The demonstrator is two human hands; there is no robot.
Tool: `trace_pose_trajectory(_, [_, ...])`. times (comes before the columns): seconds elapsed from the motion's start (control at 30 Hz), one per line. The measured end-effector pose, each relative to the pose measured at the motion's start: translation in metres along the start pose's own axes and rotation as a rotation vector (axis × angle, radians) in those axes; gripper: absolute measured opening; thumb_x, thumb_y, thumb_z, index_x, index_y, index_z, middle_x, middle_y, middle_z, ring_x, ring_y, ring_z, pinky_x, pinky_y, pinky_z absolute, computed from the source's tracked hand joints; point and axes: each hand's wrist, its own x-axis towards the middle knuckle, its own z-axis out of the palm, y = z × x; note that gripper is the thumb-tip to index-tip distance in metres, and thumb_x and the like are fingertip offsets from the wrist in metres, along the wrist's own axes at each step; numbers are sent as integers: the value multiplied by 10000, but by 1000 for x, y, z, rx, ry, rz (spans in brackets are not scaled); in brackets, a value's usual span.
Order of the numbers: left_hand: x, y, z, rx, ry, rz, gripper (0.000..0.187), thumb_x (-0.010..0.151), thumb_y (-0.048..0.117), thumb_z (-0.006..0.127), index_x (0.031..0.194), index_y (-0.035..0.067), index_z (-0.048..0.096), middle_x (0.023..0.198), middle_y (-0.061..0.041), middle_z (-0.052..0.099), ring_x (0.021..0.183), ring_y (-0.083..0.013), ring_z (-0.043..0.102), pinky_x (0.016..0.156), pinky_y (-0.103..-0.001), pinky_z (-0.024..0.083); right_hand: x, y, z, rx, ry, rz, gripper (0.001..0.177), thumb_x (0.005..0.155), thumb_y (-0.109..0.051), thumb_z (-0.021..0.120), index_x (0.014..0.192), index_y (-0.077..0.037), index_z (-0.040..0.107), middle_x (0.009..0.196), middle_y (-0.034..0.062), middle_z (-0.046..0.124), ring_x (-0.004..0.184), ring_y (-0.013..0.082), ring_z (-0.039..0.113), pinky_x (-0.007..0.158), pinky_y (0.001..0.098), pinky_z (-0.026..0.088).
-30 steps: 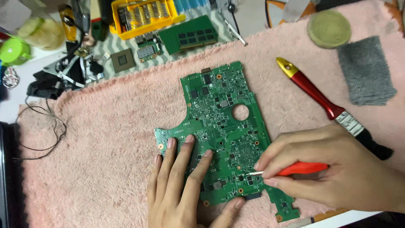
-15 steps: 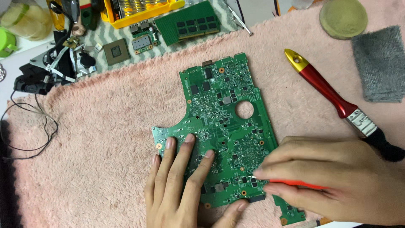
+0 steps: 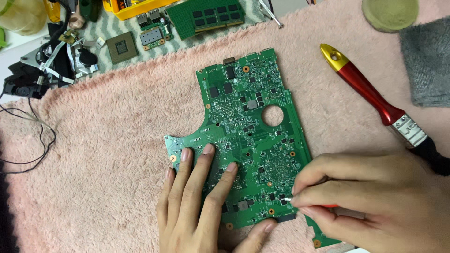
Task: The person uses a red-handled screwdriver to scrape and clean specific areas on a green circuit board. They then use a brush and a grey cloth to wipe the board's surface. The person continues to scrape and clean different sections of the circuit board.
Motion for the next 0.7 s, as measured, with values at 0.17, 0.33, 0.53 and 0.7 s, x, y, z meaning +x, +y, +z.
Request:
trace_pose_trajectory(0.17, [1,0,-1,-21,-1,2,825,916,832,690,1443,204,777,1619,-175,710,1575,-400,646,1329,-542,431,-2,6,0,-67,-29,-112,110,952,-189,824,1046,-245,828,1055,-129,841,734,-22,815,637,144,629])
trace_pose_trajectory(0.33, [0,-2,0,-41,-14,24,829,914,829,702,1428,184,787,1618,-202,698,1582,-441,620,1357,-635,395,-2,4,2,-163,4,-188,112,945,-168,796,1036,-232,781,1050,-148,833,762,-38,793,613,128,583])
trace_pose_trajectory(0.53, [-1,-1,2,-74,-15,19,804,925,789,737,1425,162,793,1620,-224,686,1588,-463,610,1343,-624,453,1,2,4,-250,34,-180,129,870,-188,796,949,-288,771,969,-237,812,624,-51,725,551,207,462])
trace_pose_trajectory(0.7, [-2,2,4,-56,8,10,781,950,780,684,1407,158,806,1598,-224,704,1570,-469,632,1333,-626,440,2,-1,5,-204,35,-180,90,909,-139,815,943,-211,774,959,-139,817,749,14,793,673,167,629])
